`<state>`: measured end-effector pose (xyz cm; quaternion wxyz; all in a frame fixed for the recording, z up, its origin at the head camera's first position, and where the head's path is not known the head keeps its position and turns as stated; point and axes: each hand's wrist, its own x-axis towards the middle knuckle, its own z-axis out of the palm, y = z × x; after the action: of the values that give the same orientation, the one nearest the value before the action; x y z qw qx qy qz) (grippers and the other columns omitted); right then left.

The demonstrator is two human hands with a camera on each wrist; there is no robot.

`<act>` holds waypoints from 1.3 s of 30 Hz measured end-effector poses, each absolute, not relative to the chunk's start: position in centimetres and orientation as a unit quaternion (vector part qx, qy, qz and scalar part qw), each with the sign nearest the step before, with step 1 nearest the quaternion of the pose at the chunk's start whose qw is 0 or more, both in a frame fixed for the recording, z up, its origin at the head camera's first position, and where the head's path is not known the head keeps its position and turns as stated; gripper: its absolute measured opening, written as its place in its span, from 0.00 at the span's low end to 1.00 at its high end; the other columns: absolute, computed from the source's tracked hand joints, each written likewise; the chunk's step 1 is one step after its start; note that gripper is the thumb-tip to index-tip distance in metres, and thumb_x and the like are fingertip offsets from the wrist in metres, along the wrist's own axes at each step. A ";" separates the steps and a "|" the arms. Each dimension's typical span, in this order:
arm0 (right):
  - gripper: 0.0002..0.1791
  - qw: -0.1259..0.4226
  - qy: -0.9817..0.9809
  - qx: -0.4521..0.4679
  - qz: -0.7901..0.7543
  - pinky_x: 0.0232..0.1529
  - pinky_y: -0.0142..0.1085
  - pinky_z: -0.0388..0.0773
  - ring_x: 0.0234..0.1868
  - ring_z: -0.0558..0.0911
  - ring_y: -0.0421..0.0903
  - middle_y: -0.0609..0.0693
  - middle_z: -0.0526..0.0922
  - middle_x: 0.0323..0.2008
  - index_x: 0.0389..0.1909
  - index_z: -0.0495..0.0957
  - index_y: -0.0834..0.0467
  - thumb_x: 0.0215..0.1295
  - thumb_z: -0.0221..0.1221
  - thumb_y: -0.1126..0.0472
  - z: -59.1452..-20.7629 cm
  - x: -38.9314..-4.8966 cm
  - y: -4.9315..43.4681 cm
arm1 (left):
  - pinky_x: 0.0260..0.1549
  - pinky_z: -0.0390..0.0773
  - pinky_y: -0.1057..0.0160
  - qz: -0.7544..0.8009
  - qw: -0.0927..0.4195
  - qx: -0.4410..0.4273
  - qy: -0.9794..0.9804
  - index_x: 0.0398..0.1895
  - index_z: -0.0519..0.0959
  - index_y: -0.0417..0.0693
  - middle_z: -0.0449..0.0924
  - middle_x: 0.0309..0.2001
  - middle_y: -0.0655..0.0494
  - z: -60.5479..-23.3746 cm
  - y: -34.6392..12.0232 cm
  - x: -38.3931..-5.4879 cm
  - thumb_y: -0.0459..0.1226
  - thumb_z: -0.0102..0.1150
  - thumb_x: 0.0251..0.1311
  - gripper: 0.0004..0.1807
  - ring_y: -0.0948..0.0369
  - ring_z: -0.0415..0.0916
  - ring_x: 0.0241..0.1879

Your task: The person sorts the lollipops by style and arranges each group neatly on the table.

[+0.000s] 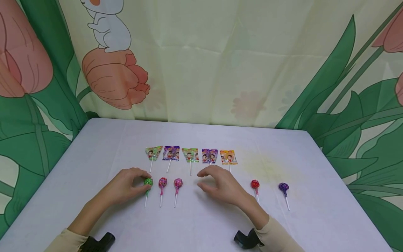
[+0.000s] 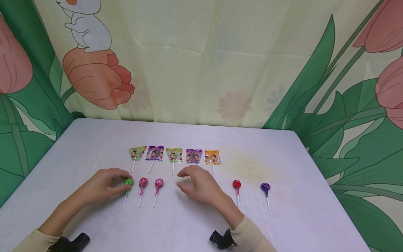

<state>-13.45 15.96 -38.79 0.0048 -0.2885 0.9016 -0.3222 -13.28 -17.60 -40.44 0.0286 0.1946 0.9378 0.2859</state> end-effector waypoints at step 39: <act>0.13 -0.022 0.929 -0.213 -0.301 0.54 0.49 0.81 0.49 0.85 0.46 0.46 0.87 0.47 0.48 0.85 0.56 0.64 0.70 0.61 -39.3 -12.9 21.2 | 0.55 0.80 0.41 0.289 0.026 0.194 0.937 0.44 0.87 0.46 0.87 0.44 0.56 -40.4 -17.5 -13.2 0.38 0.77 0.54 0.15 0.49 0.82 0.51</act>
<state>-12.86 21.24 -39.27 -0.0217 -0.2128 0.9294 -0.3008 -13.17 -17.52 -40.37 0.0264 0.1938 0.9371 0.2890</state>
